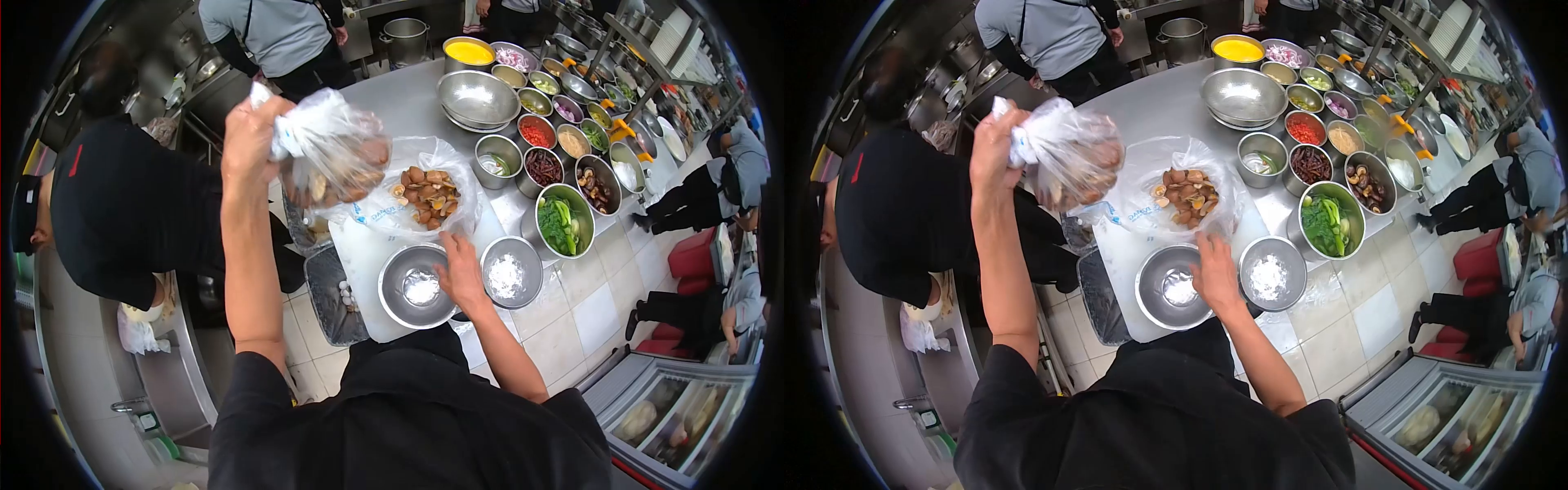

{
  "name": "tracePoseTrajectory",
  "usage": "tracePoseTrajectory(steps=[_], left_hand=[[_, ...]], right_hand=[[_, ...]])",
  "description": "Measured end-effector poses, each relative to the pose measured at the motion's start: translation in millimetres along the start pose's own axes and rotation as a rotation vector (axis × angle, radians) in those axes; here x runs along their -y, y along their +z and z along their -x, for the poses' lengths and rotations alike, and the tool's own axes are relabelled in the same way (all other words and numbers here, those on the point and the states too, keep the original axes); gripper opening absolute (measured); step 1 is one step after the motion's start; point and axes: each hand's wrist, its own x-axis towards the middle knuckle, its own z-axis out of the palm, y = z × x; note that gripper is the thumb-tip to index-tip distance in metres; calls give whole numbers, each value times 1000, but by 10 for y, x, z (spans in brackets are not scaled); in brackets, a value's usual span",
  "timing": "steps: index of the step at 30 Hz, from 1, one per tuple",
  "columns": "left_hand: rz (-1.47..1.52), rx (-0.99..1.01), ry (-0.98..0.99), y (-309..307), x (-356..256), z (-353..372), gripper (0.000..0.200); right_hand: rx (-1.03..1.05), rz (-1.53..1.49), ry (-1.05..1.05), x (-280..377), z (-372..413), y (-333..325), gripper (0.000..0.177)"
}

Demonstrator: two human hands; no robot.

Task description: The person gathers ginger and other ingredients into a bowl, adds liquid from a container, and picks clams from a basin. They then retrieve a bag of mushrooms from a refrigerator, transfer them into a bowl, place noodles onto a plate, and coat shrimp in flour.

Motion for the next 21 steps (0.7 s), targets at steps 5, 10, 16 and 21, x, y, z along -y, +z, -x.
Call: tracePoseTrajectory(steps=[5, 10, 16, 21], left_hand=[[-81, -91, -153, -55, 495, 421, 3], [-83, -82, -278, -167, 1236, 633, 5], [-125, -50, -387, -120, 1759, 639, 8], [-62, 102, -584, -246, 2143, 598, 26]], right_hand=[[177, -125, 186, 101, 186, 38, 56], [217, -142, 218, 118, 472, 63, 63], [19, -11, 25, 193, 355, 21, 56], [-84, -137, -61, 241, -132, 47, 46]])
